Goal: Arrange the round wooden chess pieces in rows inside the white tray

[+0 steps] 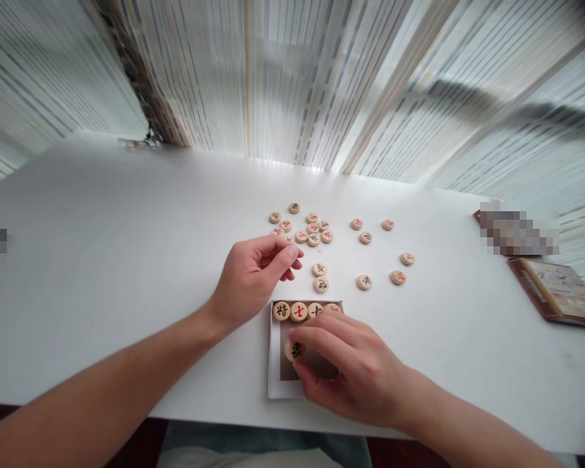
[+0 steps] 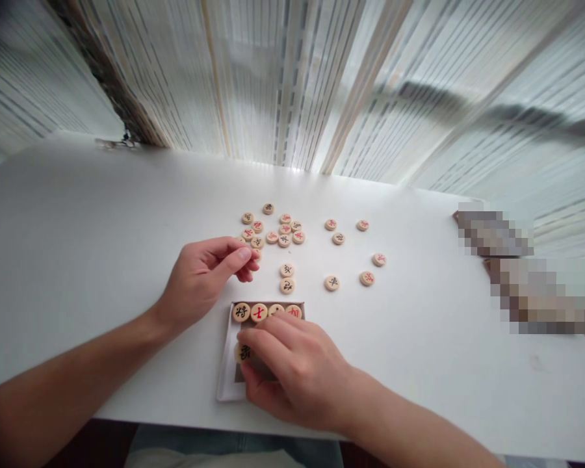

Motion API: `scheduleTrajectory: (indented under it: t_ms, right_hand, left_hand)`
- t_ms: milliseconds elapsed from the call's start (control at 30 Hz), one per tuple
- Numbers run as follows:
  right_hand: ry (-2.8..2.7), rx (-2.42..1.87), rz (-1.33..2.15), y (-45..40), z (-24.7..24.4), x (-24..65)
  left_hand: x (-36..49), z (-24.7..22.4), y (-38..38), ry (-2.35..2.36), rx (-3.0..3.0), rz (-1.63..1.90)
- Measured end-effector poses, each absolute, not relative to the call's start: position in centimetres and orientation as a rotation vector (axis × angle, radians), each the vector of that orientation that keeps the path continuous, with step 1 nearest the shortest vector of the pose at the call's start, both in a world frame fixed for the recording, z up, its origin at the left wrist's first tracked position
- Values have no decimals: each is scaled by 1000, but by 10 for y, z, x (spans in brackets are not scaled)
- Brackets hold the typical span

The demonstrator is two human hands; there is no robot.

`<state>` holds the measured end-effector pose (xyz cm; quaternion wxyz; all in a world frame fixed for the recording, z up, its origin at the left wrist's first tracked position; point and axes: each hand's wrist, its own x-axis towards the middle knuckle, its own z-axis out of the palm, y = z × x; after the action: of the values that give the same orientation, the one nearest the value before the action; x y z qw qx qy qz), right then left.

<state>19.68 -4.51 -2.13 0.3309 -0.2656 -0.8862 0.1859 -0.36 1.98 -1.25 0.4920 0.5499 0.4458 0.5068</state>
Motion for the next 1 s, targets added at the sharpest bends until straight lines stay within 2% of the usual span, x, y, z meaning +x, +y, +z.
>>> scheduleTrajectory:
  t_ms: [433,1000]
  right_hand:
    - [-2585,-771,375,-49,-25,188]
    - [-2495,-787,278,-49,-32,189]
  left_hand:
    - [-1,-13,18,1095,1381,1177]
    - [0,-18,15,1088,1417,1106]
